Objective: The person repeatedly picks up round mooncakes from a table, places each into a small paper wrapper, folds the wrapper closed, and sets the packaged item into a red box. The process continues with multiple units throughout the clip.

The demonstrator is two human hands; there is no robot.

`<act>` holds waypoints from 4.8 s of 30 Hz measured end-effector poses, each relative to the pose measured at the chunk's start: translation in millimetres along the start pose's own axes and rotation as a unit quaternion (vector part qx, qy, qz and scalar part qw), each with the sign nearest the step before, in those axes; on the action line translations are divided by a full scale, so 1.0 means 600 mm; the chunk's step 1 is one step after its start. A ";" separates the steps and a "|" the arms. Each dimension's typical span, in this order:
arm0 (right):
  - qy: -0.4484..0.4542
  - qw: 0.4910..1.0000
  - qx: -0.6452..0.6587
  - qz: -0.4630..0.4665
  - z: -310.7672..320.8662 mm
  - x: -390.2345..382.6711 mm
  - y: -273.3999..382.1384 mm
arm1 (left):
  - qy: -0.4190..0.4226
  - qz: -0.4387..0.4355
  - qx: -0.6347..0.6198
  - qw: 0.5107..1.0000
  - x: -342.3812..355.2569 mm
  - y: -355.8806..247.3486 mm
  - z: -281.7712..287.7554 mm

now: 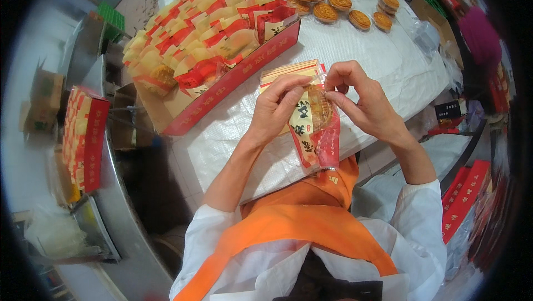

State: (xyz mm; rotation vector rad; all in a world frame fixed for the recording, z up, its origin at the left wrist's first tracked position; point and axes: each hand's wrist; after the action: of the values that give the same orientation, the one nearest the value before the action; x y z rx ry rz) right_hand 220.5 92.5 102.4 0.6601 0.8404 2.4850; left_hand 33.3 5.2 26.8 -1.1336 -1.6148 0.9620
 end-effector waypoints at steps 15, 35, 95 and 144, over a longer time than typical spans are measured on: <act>-0.037 0.912 0.368 -0.174 -0.065 -0.020 -0.031 | -0.017 -0.210 0.276 0.938 -0.011 -0.026 -0.012; 0.073 0.839 0.441 -0.311 -0.080 -0.089 -0.003 | -0.033 -0.042 0.185 0.981 -0.096 0.000 -0.017; -0.003 0.973 -0.146 0.176 0.011 -0.041 -0.013 | 0.153 -0.227 0.326 0.905 -0.043 -0.076 0.021; -0.233 0.774 0.518 -0.280 -0.114 -0.070 -0.048 | -0.090 0.011 0.142 0.986 -0.067 0.006 -0.038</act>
State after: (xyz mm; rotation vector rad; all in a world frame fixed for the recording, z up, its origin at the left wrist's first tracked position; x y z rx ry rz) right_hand 222.5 60.8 23.3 1.0800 1.8390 1.0819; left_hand 62.5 -30.1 20.0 -0.8904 -1.5460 1.2942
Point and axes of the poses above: each hand's wrist, its own x-axis towards the middle knuckle, its own z-axis out of the back of the hand, y = z × x, and after that the axes turned 12 degrees about -x, right-handed
